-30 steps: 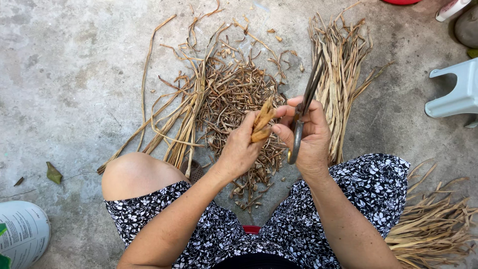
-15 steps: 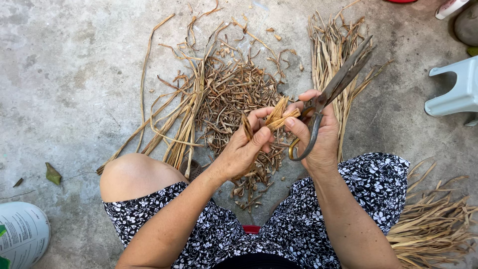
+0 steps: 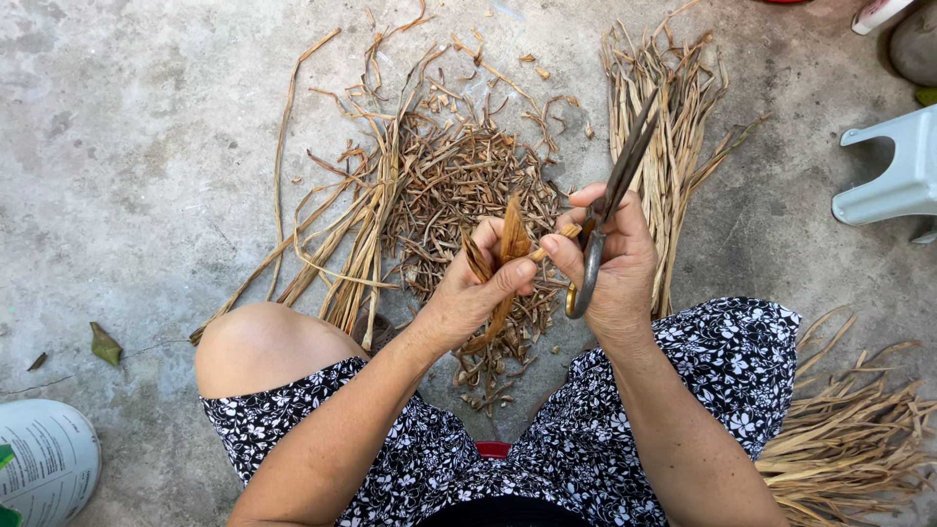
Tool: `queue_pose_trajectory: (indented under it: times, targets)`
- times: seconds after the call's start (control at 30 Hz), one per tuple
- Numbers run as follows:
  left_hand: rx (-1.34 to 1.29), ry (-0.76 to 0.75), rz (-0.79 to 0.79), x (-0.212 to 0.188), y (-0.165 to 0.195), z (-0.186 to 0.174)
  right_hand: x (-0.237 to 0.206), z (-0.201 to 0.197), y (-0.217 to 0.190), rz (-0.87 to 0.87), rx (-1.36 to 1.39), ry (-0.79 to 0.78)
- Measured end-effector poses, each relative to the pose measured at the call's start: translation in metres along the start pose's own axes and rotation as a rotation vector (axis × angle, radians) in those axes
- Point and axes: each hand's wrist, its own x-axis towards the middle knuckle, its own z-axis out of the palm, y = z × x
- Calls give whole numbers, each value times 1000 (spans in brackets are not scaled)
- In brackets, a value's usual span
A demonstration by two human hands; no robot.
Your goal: The person sits on a low stool on a concrete floor and trims dried plant stalks with scissors, cutting off root ends and unwanted sections one bundle at a time. The cut pieces drop onto a growing pile of trimmed material on the ground while uncut bundles wait nearby.
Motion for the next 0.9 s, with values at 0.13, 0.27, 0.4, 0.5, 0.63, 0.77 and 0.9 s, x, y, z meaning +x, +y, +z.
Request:
queue_pose_trajectory:
  times: [0.13,0.27,0.4,0.5,0.63,0.77,0.9]
  targets:
    - [3,51,9,-1,-3,1,3,1,5,-36,24,-42]
    - [-240,213,48,5,-3,-4,2,6,11,-100,-232,-95]
    - [-341,294,74,10,-3,-13,-7,22,14,-24,-459,-172]
    - [-383,297,72,10,-5,-12,-10,28,11,3,-522,-177]
    - [-373,301,19,9,-7,-6,-8,30,5,12,-487,-131]
    - [-345,288,-8,7,-5,-3,-9,28,3,37,-506,-133]
    - [-354,258,-1,7,0,-4,-8,26,11,-7,-434,-125]
